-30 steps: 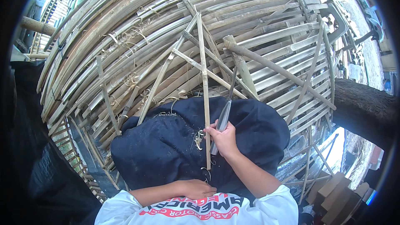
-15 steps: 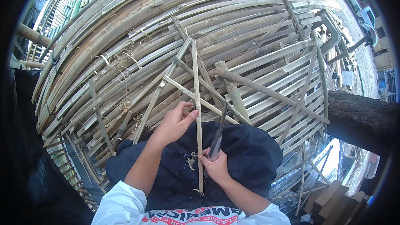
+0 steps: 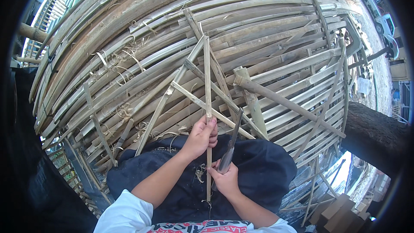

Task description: The person weaves thin bamboo strips into a larger structure, using a flat metal tool to wedge and position the strips into place.

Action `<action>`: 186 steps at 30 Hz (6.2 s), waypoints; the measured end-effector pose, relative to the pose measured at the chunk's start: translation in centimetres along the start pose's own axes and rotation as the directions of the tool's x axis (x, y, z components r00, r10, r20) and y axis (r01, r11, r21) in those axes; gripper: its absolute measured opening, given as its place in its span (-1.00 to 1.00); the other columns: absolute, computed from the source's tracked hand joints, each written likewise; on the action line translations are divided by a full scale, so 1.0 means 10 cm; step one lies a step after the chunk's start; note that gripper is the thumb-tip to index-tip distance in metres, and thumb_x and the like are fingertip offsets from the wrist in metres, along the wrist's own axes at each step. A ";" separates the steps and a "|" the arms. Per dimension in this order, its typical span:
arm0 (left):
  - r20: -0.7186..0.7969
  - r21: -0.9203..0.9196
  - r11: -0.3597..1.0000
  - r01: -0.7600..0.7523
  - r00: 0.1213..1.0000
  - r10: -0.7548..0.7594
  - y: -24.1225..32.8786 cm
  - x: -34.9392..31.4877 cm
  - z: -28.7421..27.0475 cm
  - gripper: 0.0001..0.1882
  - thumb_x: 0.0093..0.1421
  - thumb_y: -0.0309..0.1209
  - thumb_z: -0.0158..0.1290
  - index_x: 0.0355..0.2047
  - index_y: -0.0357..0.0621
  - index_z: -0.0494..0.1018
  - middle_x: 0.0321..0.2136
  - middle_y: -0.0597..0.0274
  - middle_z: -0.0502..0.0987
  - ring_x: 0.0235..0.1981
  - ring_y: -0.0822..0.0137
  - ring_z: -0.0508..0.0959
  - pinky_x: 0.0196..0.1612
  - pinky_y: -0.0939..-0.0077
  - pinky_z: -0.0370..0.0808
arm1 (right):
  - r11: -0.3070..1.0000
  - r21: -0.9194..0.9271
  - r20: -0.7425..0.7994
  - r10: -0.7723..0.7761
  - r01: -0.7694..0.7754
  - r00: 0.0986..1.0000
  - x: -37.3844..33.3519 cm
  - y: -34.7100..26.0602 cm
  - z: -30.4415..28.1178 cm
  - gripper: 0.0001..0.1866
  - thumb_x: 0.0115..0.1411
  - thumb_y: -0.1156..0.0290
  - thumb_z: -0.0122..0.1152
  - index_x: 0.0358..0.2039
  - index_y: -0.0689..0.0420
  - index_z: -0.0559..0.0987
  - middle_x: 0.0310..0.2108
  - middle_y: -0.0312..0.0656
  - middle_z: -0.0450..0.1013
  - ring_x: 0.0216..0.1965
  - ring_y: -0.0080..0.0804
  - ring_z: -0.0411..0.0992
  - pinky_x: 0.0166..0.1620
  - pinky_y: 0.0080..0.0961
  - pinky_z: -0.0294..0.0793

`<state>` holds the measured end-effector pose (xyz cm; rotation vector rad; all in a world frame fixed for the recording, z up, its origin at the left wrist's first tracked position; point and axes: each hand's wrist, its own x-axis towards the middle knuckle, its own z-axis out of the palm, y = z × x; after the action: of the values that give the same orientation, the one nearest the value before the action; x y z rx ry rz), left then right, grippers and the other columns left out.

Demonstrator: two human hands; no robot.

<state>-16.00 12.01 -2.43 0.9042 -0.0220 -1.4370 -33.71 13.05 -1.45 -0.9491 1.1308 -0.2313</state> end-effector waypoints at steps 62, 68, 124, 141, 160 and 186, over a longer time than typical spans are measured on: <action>-0.265 0.387 0.888 -0.249 0.892 0.366 -0.27 0.21 0.02 -0.59 0.48 -0.11 -0.09 -0.31 -0.26 0.36 -0.72 0.36 0.28 -0.66 0.54 0.26 -0.59 0.44 0.24 | 0.235 -0.722 0.267 -0.772 0.650 0.576 1.30 -1.41 0.03 -0.63 0.31 0.50 0.20 0.10 0.18 0.39 0.07 0.19 0.49 -0.02 0.02 0.58 0.00 -0.30 0.53; -0.259 0.390 0.886 -0.249 0.894 0.366 -0.25 0.20 0.02 -0.58 0.47 -0.10 -0.09 -0.31 -0.27 0.37 -0.72 0.32 0.29 -0.66 0.52 0.27 -0.58 0.41 0.26 | 0.273 -0.733 0.245 -0.749 0.623 0.616 1.25 -1.40 0.08 -0.63 0.33 0.50 0.18 0.12 0.21 0.39 0.06 0.22 0.49 -0.03 0.05 0.57 -0.01 -0.33 0.53; -0.188 0.258 0.918 -0.300 0.917 0.352 -0.32 0.25 -0.03 -0.64 0.50 -0.09 -0.15 -0.33 -0.09 0.32 -0.69 0.53 0.19 -0.73 0.65 0.17 -0.68 0.67 0.12 | 0.303 -0.617 0.225 -0.816 0.727 0.532 1.18 -1.49 0.18 -0.64 0.34 0.57 0.11 0.14 0.23 0.40 0.06 0.17 0.50 0.00 -0.02 0.57 0.01 -0.32 0.51; -0.226 0.264 0.931 -0.250 0.923 0.312 -0.29 0.23 -0.01 -0.58 0.50 -0.11 -0.13 -0.33 -0.23 0.40 -0.69 0.52 0.20 -0.62 0.63 0.18 -0.57 0.55 0.17 | 0.236 -0.698 0.270 -0.788 0.676 0.554 1.19 -1.60 0.12 -0.59 0.31 0.51 0.16 0.17 0.17 0.42 -0.03 0.10 0.54 -0.06 0.08 0.56 -0.07 -0.21 0.54; -0.168 0.241 0.926 -0.290 0.928 0.334 -0.29 0.25 -0.01 -0.66 0.51 -0.12 -0.17 -0.31 -0.10 0.32 -0.70 0.53 0.20 -0.74 0.65 0.17 -0.68 0.68 0.12 | 0.054 -0.752 0.367 -0.794 0.657 0.485 1.19 -1.52 0.22 -0.56 0.31 0.47 0.17 0.19 0.13 0.40 -0.21 0.12 0.54 -0.24 0.09 0.58 -0.23 -0.19 0.54; -0.153 0.227 0.923 -0.310 0.925 0.348 -0.29 0.27 0.00 -0.69 0.50 -0.15 -0.13 -0.35 -0.04 0.26 -0.72 0.50 0.18 -0.80 0.63 0.13 -0.75 0.66 0.07 | 0.449 -0.591 0.184 -0.734 0.670 0.654 1.89 -2.34 0.64 -0.66 -0.04 0.36 0.50 -0.35 0.26 0.55 -0.59 -0.25 0.48 -0.54 -0.45 0.46 -0.35 -0.42 0.49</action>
<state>-17.92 10.10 -5.29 1.1423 -0.1710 -1.0402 -12.99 -9.05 3.98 -2.0385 0.8264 -0.6206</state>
